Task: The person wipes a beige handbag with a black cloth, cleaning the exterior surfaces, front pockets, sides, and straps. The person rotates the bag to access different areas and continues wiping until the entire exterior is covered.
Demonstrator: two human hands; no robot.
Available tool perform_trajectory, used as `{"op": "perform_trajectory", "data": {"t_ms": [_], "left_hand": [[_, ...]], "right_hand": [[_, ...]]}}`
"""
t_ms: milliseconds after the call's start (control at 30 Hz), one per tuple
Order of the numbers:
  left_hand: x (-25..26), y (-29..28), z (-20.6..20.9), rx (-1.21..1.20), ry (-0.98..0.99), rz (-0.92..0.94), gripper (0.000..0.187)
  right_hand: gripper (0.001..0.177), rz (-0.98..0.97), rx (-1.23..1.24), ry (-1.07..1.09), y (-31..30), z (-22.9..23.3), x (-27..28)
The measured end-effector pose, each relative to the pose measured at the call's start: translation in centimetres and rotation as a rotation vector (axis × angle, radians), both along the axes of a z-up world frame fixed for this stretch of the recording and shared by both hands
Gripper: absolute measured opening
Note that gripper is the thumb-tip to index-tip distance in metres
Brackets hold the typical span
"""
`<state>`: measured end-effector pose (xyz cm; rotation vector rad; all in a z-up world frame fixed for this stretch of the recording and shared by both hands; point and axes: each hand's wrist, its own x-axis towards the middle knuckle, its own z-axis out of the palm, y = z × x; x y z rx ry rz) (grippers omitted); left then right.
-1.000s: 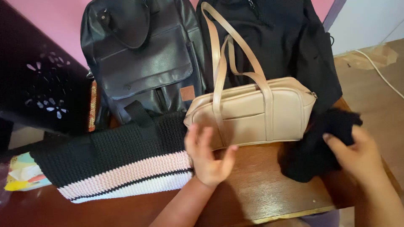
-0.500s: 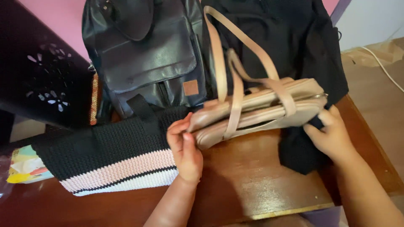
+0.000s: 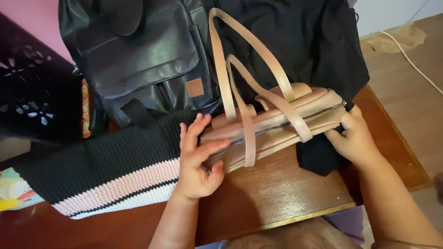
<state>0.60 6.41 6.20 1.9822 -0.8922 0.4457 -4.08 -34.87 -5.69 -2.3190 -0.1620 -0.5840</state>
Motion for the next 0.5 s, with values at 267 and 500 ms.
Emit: {"op": "perform_trajectory", "data": {"t_ms": [267, 500], "left_hand": [[-0.4, 0.7, 1.1, 0.133, 0.148, -0.076, 0.067], [-0.5, 0.5, 1.8, 0.175, 0.219, -0.079, 0.079]], "right_hand": [[0.048, -0.747, 0.414, 0.248, -3.3, 4.6, -1.7], [0.045, -0.288, 0.121, 0.328, -2.9, 13.6, 0.0]]}}
